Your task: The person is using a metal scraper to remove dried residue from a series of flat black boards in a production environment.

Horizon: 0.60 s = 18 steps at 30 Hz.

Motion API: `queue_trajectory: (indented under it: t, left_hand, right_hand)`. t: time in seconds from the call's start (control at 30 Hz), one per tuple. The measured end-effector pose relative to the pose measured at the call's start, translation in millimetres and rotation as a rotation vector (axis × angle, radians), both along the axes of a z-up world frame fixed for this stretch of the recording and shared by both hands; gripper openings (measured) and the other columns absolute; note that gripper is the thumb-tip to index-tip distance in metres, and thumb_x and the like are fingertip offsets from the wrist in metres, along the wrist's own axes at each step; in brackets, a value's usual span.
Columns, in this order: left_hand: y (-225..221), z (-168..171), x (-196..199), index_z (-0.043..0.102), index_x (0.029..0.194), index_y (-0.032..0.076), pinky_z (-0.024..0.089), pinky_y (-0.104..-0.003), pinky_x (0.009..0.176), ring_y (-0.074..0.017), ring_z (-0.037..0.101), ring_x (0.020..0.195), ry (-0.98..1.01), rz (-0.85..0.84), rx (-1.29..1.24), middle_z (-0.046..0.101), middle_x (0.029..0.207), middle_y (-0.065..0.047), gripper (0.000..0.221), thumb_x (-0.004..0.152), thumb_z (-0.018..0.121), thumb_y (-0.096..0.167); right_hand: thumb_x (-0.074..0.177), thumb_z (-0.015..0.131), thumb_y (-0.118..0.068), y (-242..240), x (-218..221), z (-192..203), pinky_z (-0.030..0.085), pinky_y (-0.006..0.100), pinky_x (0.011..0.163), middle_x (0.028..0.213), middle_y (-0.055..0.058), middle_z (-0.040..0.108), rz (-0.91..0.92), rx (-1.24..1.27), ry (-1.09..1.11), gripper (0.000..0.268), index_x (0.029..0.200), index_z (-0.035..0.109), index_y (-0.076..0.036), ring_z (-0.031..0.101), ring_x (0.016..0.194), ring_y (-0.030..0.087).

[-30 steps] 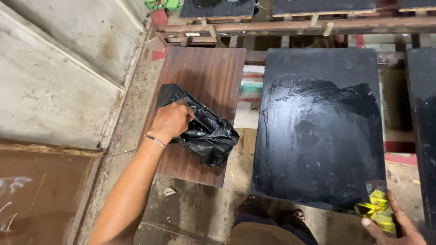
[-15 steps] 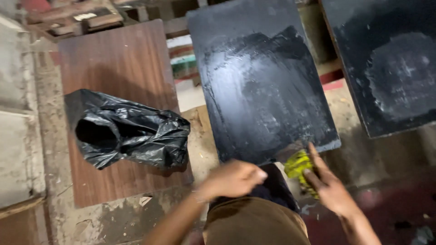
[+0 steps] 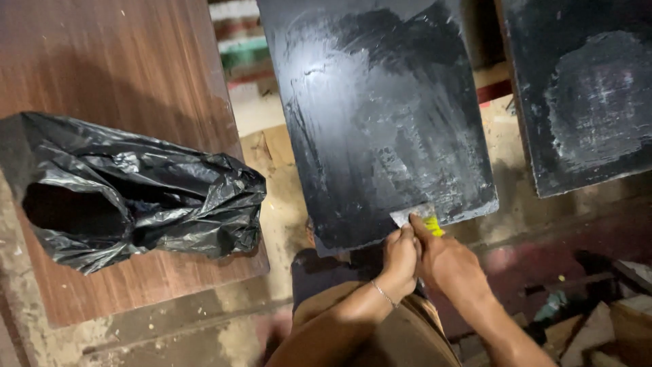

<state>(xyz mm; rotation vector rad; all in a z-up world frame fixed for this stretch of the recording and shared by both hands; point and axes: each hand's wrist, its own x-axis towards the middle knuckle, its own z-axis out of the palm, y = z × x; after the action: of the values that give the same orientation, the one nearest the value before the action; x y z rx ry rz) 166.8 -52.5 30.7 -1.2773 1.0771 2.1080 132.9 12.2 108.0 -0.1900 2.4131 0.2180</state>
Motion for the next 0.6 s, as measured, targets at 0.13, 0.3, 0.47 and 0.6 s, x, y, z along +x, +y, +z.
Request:
queue_trajectory:
  t: [0.13,0.3,0.47,0.6]
  left_hand:
    - [32,-56,-4,0.054,0.059,0.016,0.029,-0.024,0.03,-0.0153,0.041,0.031,-0.009,0.095,-0.024,0.047,0.043,-0.004,0.049,0.105,0.05,0.032]
    - [21,-33,5,0.057,0.05,0.014,0.035,-0.027,0.038,-0.0175,0.049,0.038,0.025,-0.04,-0.095,0.049,0.04,-0.004,0.059,0.105,0.047,0.035]
    - [24,-52,-12,0.056,0.048,0.011,0.032,-0.027,0.037,-0.0178,0.043,0.034,0.049,0.033,-0.059,0.042,0.038,-0.004,0.06,0.103,0.046,0.032]
    - [8,-51,-33,0.055,0.051,0.01,0.026,-0.026,0.029,-0.0168,0.038,0.028,-0.013,0.111,-0.016,0.042,0.038,-0.006,0.055,0.101,0.051,0.032]
  right_hand:
    - [0.099,0.035,-0.057,-31,-41,42,0.057,0.044,0.103,0.117,0.017,0.075,-0.213,0.144,-0.311,0.056,0.155,0.032,-0.059,0.07,0.12,0.034]
    - [0.097,0.04,-0.055,-39,-36,56,0.057,0.043,0.103,0.118,0.013,0.077,-0.226,0.201,-0.348,0.055,0.152,0.039,-0.056,0.071,0.121,0.03]
    - [0.092,0.049,-0.055,-35,-51,36,0.057,0.042,0.105,0.123,0.01,0.076,-0.206,0.203,-0.379,0.062,0.152,0.036,-0.058,0.069,0.124,0.027]
    - [0.098,0.039,-0.053,-51,-71,41,0.056,0.046,0.105,0.121,0.017,0.075,-0.26,0.064,-0.316,0.052,0.149,0.048,-0.049,0.068,0.123,0.035]
